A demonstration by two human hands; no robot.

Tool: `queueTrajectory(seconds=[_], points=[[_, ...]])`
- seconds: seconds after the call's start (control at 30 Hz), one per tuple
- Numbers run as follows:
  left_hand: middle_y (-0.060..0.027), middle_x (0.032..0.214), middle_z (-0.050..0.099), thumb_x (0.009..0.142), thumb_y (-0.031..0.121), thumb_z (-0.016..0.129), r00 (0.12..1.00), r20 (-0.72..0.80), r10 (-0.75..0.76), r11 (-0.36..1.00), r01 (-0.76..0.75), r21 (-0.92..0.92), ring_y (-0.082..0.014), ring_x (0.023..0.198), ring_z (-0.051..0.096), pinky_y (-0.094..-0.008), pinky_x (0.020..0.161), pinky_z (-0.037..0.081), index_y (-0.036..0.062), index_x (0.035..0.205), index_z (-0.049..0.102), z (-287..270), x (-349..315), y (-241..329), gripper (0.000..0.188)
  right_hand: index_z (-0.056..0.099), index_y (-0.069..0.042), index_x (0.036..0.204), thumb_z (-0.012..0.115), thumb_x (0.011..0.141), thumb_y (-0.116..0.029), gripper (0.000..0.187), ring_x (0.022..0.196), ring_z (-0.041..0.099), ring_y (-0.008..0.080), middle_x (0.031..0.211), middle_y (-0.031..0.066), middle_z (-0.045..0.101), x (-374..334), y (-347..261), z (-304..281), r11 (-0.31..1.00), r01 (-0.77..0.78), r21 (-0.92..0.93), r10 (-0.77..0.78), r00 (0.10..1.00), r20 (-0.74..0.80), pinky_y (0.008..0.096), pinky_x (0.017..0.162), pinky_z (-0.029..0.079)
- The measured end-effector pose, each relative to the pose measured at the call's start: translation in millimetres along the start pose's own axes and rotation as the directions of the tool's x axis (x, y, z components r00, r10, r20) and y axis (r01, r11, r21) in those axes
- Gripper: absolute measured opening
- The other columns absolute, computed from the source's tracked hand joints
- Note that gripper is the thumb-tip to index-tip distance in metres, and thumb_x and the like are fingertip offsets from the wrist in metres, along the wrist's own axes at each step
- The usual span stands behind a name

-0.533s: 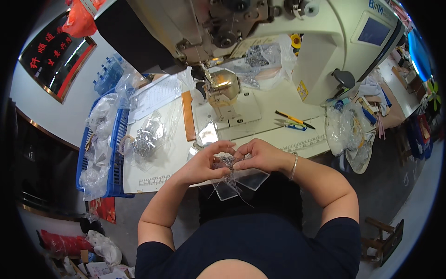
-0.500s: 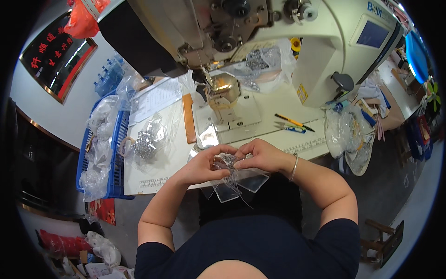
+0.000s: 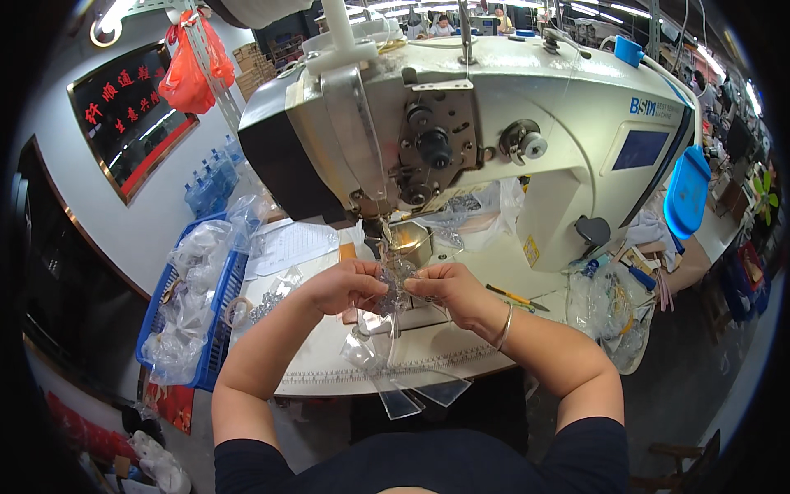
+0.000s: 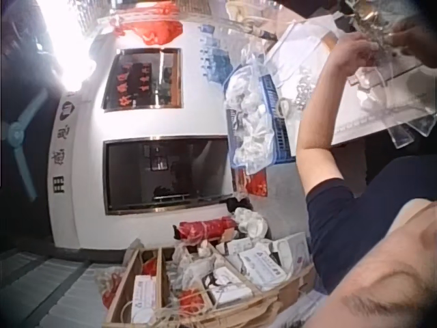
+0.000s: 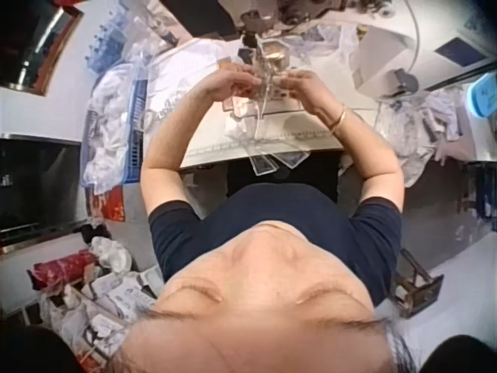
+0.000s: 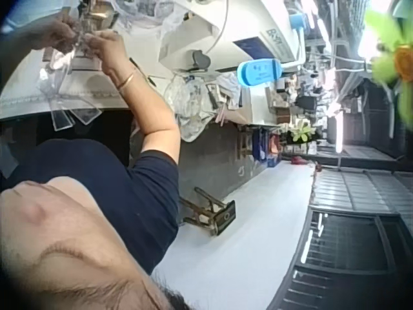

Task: The person assembles small, clear plastic bags containing silver star-shaped decorations. They place the bags under a sewing machine needle to stitch them shut, then use scissors to trim the excess thread. The process is repeated for multiple bags throughout the clip.

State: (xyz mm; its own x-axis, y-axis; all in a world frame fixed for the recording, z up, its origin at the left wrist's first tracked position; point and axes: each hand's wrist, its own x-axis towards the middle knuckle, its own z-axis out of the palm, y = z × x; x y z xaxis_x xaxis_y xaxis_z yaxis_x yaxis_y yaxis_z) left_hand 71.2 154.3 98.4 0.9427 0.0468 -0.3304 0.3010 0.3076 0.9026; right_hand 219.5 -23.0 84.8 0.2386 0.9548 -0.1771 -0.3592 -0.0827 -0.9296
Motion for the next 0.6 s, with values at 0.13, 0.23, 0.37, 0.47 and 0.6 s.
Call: queueTrajectory(seconds=[0.13,0.23,0.37,0.47,0.6], points=[[-0.0077,0.091,0.062,0.084,0.012,0.059,0.993,-0.073,-0.088,0.996,0.089,0.006,-0.0166,0.079,0.062,-0.0337,0.073,0.053,0.0009,0.098,0.058,2,5,29,0.018,0.063,-0.016,0.079,0.067,0.081,-0.020,0.006,0.078,0.049,0.0079,0.079,-0.0049,0.059,4,-21,6,0.988,-0.150,0.039,0.153,0.985,-0.081,0.0305,0.076,0.032],[-0.0075,0.092,0.061,0.085,0.012,0.057,0.991,-0.089,-0.104,0.995,0.103,-0.007,-0.0162,0.082,0.061,-0.0329,0.073,0.053,0.0011,0.097,0.058,-2,7,38,0.017,0.062,-0.014,0.083,0.067,0.082,-0.021,0.009,0.073,0.049,0.0073,0.078,-0.0048,0.058,4,-36,16,0.989,-0.145,0.008,0.145,0.978,-0.150,0.0267,0.071,0.034],[-0.0078,0.090,0.063,0.085,0.012,0.056,0.979,-0.159,-0.127,0.992,0.124,-0.030,-0.0147,0.080,0.062,-0.0315,0.069,0.051,0.0019,0.097,0.058,-4,8,49,0.016,0.056,-0.005,0.089,0.070,0.080,-0.013,0.018,0.068,0.051,0.0060,0.077,-0.0005,0.058,13,-36,13,0.989,0.113,-0.101,-0.128,0.979,-0.159,0.0196,0.063,0.040],[-0.0058,0.089,0.063,0.083,0.013,0.060,0.973,-0.192,-0.131,0.990,0.139,0.026,-0.0141,0.080,0.061,-0.0307,0.068,0.051,0.0052,0.096,0.059,-12,8,52,0.015,0.051,0.001,0.090,0.071,0.078,-0.007,0.025,0.067,0.054,0.0063,0.077,0.0031,0.058,19,-31,10,0.909,0.218,-0.354,-0.312,0.921,-0.234,0.0178,0.060,0.043],[-0.0045,0.084,0.064,0.082,0.012,0.064,0.977,-0.182,-0.109,0.986,0.130,0.106,-0.0136,0.079,0.061,-0.0328,0.069,0.051,0.0064,0.098,0.059,-19,13,59,0.018,0.054,-0.001,0.085,0.071,0.077,-0.015,0.024,0.065,0.058,0.0096,0.072,0.0053,0.063,23,-19,2,0.674,0.391,-0.627,-0.610,0.773,-0.173,0.0238,0.060,0.046]])
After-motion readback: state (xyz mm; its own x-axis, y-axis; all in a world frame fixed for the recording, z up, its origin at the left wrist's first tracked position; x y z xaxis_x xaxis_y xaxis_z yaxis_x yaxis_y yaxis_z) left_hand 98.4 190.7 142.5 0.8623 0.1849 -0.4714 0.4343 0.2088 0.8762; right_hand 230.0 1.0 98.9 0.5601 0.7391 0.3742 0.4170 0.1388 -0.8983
